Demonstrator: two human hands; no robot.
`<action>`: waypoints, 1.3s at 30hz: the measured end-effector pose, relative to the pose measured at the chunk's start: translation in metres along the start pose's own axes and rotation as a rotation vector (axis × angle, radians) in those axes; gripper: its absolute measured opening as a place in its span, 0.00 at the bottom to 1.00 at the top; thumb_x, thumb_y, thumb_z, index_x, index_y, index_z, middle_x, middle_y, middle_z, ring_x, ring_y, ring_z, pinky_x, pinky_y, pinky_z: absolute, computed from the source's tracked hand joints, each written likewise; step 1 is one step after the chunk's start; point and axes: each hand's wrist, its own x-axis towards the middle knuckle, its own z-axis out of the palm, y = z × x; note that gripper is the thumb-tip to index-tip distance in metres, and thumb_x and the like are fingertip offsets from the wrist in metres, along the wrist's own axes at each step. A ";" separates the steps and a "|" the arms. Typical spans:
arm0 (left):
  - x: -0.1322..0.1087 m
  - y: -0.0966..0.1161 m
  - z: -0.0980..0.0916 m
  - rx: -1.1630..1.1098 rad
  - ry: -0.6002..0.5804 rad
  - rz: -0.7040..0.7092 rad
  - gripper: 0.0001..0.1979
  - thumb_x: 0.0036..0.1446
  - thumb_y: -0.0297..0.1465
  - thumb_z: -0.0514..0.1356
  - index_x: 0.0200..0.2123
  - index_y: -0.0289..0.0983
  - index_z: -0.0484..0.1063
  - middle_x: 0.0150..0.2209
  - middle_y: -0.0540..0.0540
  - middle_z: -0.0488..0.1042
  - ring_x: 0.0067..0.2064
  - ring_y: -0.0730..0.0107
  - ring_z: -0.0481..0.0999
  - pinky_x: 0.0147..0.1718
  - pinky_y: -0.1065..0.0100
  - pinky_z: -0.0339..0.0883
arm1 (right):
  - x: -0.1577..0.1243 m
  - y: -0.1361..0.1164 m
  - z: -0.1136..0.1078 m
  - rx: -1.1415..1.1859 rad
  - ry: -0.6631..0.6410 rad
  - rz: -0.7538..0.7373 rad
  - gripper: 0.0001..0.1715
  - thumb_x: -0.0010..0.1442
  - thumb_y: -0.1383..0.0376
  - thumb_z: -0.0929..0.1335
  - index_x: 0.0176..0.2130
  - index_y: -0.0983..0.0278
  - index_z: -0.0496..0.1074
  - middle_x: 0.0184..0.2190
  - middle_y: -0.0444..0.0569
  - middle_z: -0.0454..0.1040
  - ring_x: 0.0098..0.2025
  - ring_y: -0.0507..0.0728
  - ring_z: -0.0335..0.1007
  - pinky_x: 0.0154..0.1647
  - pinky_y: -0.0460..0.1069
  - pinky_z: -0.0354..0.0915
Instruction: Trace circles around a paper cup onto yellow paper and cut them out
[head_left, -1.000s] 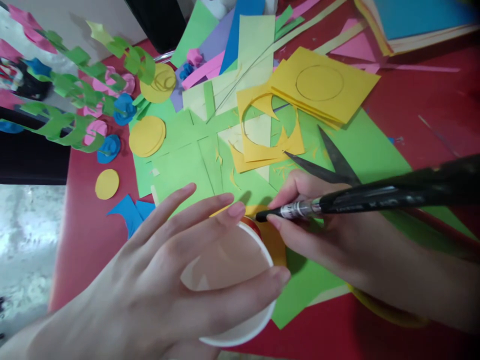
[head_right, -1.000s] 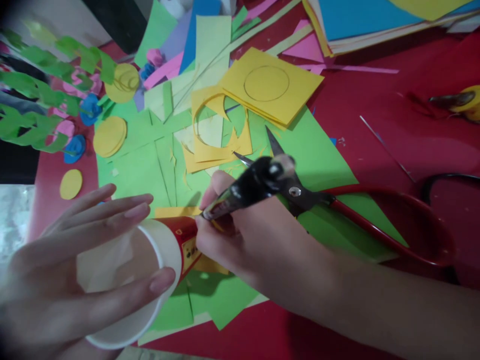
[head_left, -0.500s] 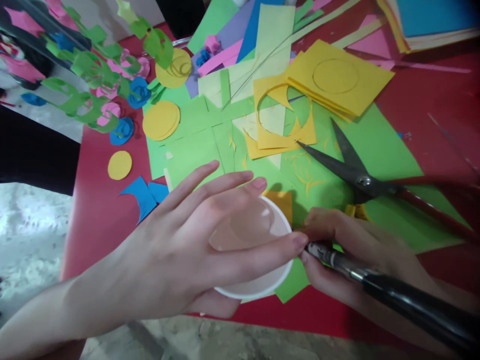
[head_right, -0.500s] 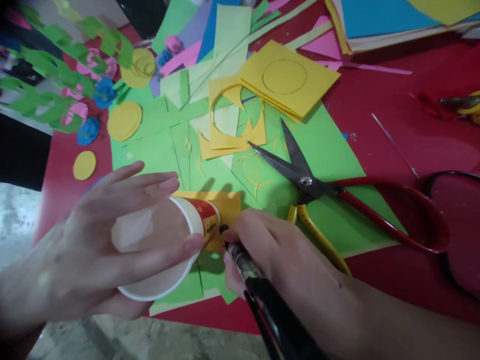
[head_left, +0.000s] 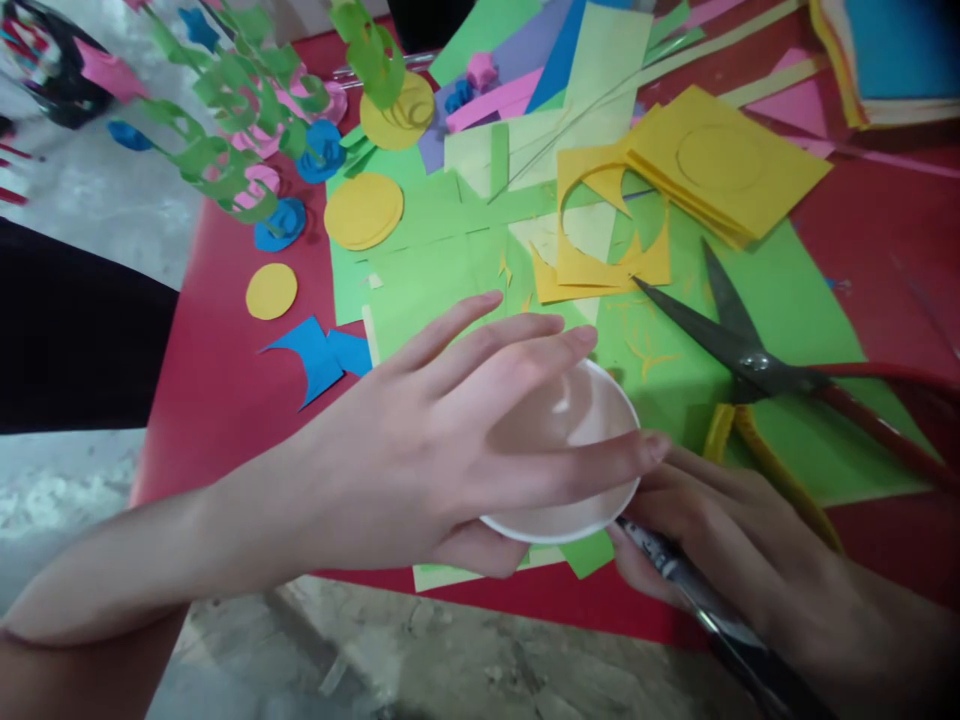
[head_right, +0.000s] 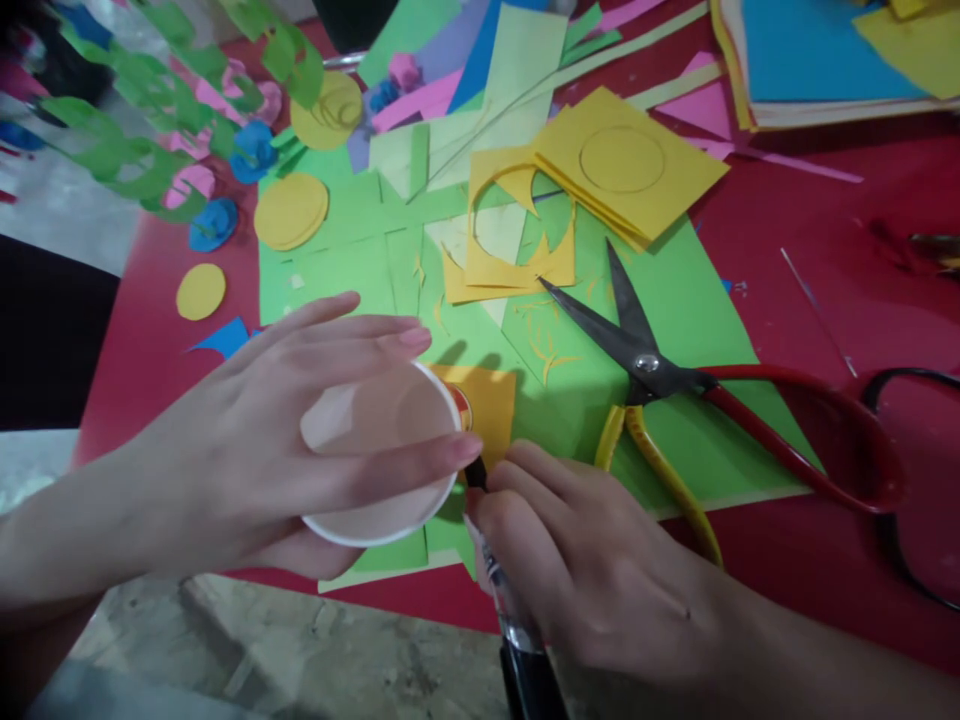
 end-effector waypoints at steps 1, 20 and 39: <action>0.000 0.000 0.000 0.001 0.001 -0.005 0.26 0.57 0.42 0.54 0.58 0.49 0.53 0.55 0.42 0.57 0.61 0.52 0.53 0.58 0.45 0.50 | 0.001 -0.001 0.000 -0.009 -0.009 -0.027 0.16 0.62 0.73 0.57 0.25 0.62 0.61 0.22 0.45 0.63 0.29 0.55 0.62 0.29 0.51 0.63; 0.000 0.003 0.001 -0.070 0.108 -0.021 0.26 0.51 0.40 0.55 0.56 0.49 0.59 0.51 0.50 0.64 0.58 0.51 0.60 0.57 0.48 0.54 | 0.019 -0.017 0.025 -0.009 0.004 -0.295 0.13 0.52 0.78 0.58 0.24 0.69 0.67 0.19 0.53 0.71 0.19 0.58 0.65 0.17 0.51 0.62; -0.002 0.006 -0.004 0.009 -0.039 -0.013 0.26 0.59 0.35 0.37 0.61 0.47 0.49 0.55 0.51 0.57 0.60 0.54 0.53 0.55 0.51 0.49 | 0.006 -0.026 0.028 -0.042 0.030 -0.195 0.07 0.51 0.78 0.61 0.32 0.71 0.64 0.20 0.49 0.67 0.22 0.55 0.62 0.18 0.49 0.61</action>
